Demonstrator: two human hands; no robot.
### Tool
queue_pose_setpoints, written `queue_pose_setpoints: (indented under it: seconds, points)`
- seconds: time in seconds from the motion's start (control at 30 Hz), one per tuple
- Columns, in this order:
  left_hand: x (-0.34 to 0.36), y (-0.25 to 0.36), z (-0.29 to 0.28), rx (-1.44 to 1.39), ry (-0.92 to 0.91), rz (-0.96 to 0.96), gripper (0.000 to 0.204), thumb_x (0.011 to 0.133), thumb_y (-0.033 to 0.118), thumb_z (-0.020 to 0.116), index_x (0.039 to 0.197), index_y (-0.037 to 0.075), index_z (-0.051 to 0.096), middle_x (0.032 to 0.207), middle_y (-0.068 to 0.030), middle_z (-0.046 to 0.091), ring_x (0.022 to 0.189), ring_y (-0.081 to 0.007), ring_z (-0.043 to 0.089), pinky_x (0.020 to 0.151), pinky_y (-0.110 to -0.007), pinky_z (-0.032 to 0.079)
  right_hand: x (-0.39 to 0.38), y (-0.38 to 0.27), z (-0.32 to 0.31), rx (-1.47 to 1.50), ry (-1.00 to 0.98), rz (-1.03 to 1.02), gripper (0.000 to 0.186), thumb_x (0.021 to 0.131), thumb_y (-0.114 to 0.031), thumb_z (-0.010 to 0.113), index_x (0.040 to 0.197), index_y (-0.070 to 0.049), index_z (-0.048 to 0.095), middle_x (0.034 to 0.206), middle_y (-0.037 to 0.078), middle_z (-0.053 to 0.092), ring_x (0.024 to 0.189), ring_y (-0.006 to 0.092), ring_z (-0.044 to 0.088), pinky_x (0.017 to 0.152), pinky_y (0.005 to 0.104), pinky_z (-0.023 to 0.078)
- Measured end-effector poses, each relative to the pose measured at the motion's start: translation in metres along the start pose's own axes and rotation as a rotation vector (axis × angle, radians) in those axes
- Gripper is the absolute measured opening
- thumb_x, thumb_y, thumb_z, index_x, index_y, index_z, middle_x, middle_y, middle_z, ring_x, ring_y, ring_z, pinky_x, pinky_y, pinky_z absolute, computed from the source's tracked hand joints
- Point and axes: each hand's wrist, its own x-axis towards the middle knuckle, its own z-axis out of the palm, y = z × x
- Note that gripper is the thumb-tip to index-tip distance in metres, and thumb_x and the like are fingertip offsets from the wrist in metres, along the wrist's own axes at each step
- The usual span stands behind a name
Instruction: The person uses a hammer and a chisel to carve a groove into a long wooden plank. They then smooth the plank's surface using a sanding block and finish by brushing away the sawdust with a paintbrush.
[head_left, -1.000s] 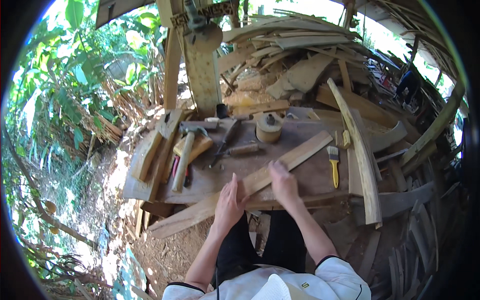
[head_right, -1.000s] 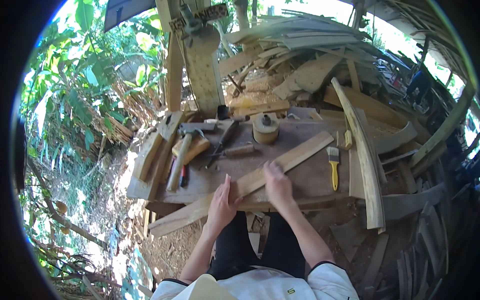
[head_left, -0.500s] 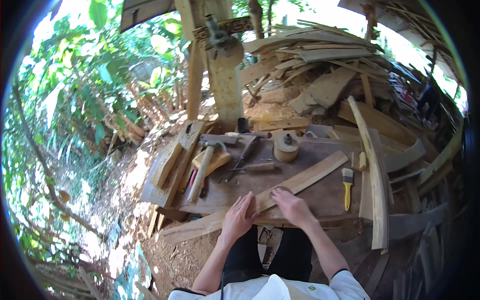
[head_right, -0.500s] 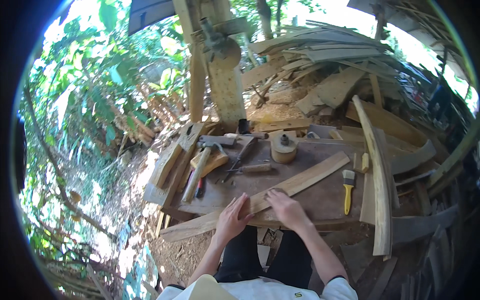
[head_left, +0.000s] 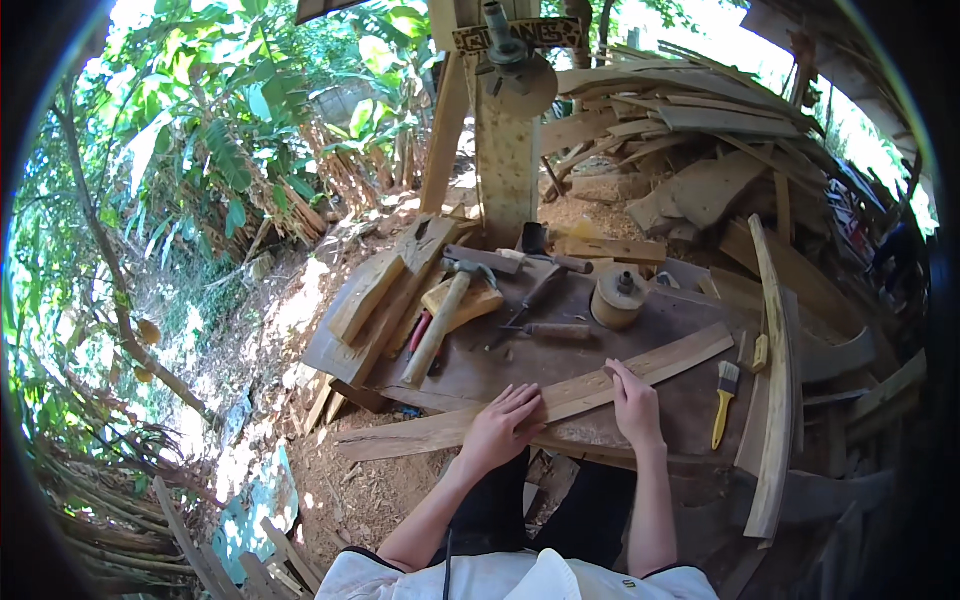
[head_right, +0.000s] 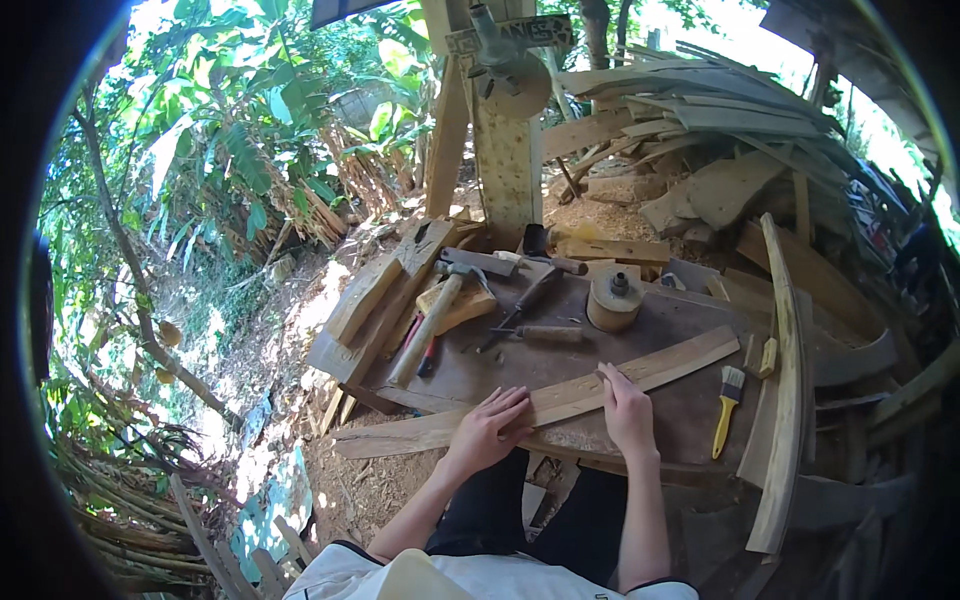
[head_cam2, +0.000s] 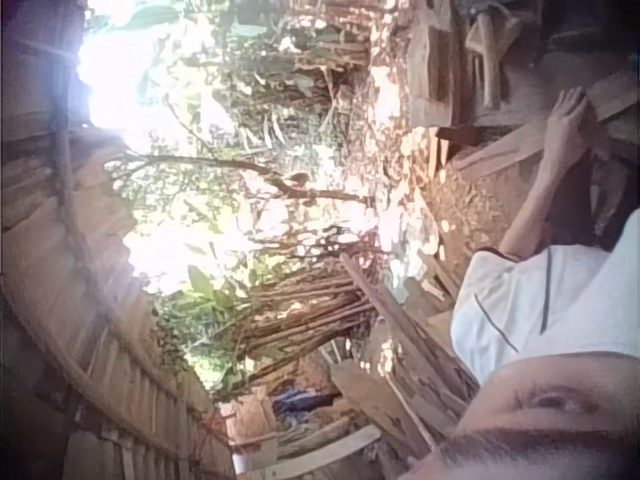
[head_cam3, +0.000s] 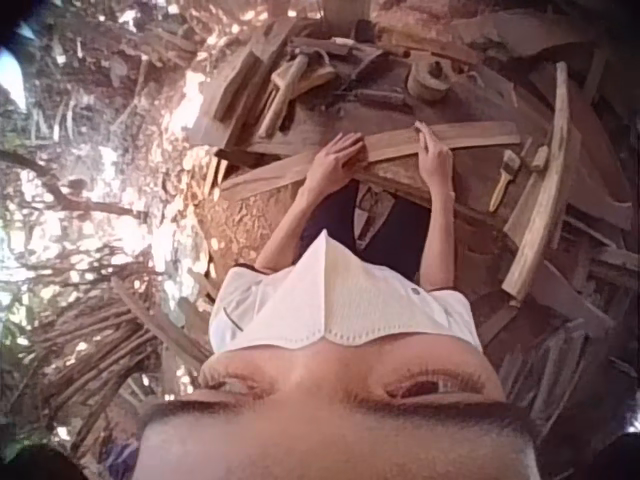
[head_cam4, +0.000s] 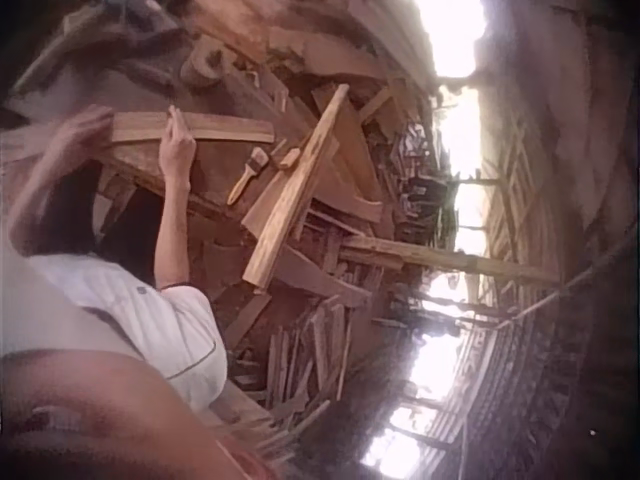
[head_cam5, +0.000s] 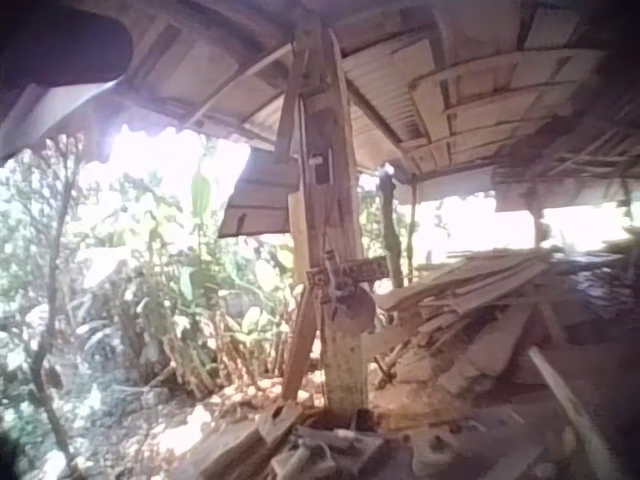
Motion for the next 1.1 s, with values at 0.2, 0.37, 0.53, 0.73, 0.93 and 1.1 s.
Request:
queue_pose_setpoints:
  seconds: [0.2,0.37,0.53,0.73,0.93,1.1]
  points:
    - [0.002,0.0,0.0,0.021,-0.026,0.002,0.054,0.091,0.025,0.078,0.136,0.0,0.065,0.148,-0.0191,0.06,0.139,-0.0357,0.056,0.123,-0.047,0.039,-0.012,-0.018,0.012,-0.047,-0.138,-0.181,0.037,0.098,-0.005,0.054,0.133,-0.003,0.065,0.137,0.024,0.065,0.127,0.0412,0.061,0.106,0.0485,0.052]
    - [0.006,0.004,0.0,0.014,-0.03,0.004,0.054,0.09,0.023,0.079,0.136,-0.001,0.065,0.147,-0.0194,0.061,0.138,-0.0361,0.057,0.121,-0.047,0.041,0.007,0.01,-0.004,-0.247,0.047,0.101,0.039,0.097,-0.001,0.054,0.135,0.0,0.065,0.141,0.023,0.063,0.132,0.0393,0.06,0.11,0.0472,0.051]
    - [0.005,0.006,-0.001,0.029,0.001,-0.025,0.061,0.084,0.019,0.085,0.138,-0.002,0.065,0.144,-0.0194,0.064,0.136,-0.0374,0.058,0.118,-0.046,0.045,-0.008,-0.011,0.014,0.021,-0.151,-0.197,0.039,0.096,0.002,0.054,0.133,0.0,0.066,0.137,0.022,0.066,0.131,0.0373,0.061,0.11,0.0458,0.051]
    - [0.008,0.01,0.002,-0.019,0.017,-0.12,0.069,0.081,0.016,0.087,0.142,-0.004,0.061,0.143,-0.0216,0.064,0.136,-0.0375,0.059,0.116,-0.045,0.046,-0.007,-0.041,0.058,-0.137,-0.021,-0.108,0.039,0.095,-0.006,0.054,0.131,0.004,0.064,0.137,0.023,0.066,0.133,0.0378,0.06,0.113,0.0448,0.049]
    - [-0.032,-0.002,-0.04,0.177,-0.001,-0.219,0.081,0.072,0.016,0.092,0.144,-0.003,0.059,0.149,-0.0209,0.06,0.143,-0.038,0.052,0.119,-0.047,0.042,-0.007,-0.042,0.05,0.082,-0.124,-0.136,0.036,0.096,-0.004,0.057,0.13,0.002,0.068,0.137,0.022,0.067,0.133,0.0366,0.06,0.115,0.0442,0.048]
    - [-0.085,-0.031,-0.081,0.369,0.06,-0.298,0.082,0.067,0.022,0.096,0.139,0.001,0.065,0.151,-0.0201,0.058,0.141,-0.0384,0.053,0.117,-0.05,0.043,-0.005,-0.042,0.052,0.078,-0.048,-0.066,0.033,0.098,-0.004,0.06,0.131,0.001,0.068,0.136,0.019,0.068,0.131,0.037,0.062,0.116,0.0448,0.048]
